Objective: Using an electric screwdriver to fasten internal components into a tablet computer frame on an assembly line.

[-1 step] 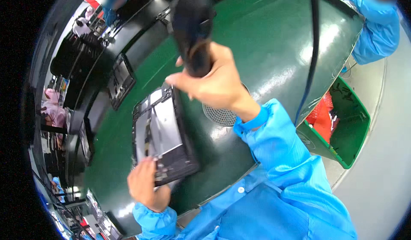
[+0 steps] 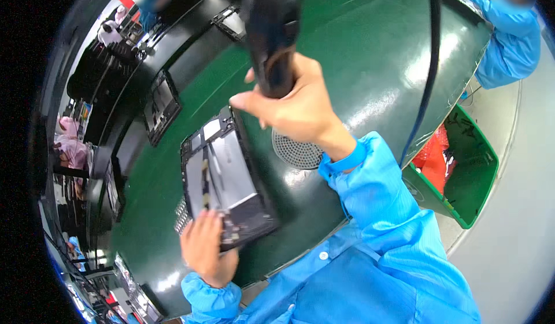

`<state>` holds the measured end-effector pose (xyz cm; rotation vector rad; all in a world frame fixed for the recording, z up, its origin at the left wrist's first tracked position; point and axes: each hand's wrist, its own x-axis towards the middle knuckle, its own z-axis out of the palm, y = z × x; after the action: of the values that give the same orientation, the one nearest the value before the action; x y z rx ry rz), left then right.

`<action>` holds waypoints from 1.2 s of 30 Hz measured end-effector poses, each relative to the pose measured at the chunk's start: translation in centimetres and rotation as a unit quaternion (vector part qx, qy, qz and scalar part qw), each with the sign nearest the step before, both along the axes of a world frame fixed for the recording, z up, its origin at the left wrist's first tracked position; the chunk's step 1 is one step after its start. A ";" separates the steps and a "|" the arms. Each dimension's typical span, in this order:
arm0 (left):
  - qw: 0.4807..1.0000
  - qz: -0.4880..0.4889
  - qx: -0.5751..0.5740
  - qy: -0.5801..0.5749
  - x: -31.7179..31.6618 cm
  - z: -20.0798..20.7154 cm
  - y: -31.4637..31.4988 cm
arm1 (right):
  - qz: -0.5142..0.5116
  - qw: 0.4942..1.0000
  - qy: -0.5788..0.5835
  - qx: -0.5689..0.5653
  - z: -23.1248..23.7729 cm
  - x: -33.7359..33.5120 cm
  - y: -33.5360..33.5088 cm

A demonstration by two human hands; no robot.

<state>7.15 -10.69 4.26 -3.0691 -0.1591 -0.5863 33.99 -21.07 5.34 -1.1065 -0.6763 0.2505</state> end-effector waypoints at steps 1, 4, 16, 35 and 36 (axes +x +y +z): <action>0.998 -0.015 -0.047 0.045 0.3 0.0 -0.9 | -0.013 1.000 -0.017 0.009 -0.6 0.5 -0.1; 0.985 -0.046 -0.153 0.061 0.4 -2.7 -1.0 | -0.022 0.999 -0.034 0.002 -1.5 1.2 0.1; 0.946 -0.090 -0.300 -0.079 0.9 -5.2 -0.9 | -0.002 0.999 -0.037 -0.038 -2.4 1.1 0.7; 0.806 0.214 -0.514 -0.201 -2.4 -5.9 2.9 | -0.025 0.997 -0.041 -0.058 -3.3 0.1 2.0; 0.783 0.230 -0.548 -0.184 -2.5 -5.8 3.4 | -0.034 0.997 -0.039 -0.061 -2.9 0.0 1.6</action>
<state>4.66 -7.34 -1.57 -3.5031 -1.7822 -1.4371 33.95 -19.43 2.40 -1.2594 -0.6983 0.1921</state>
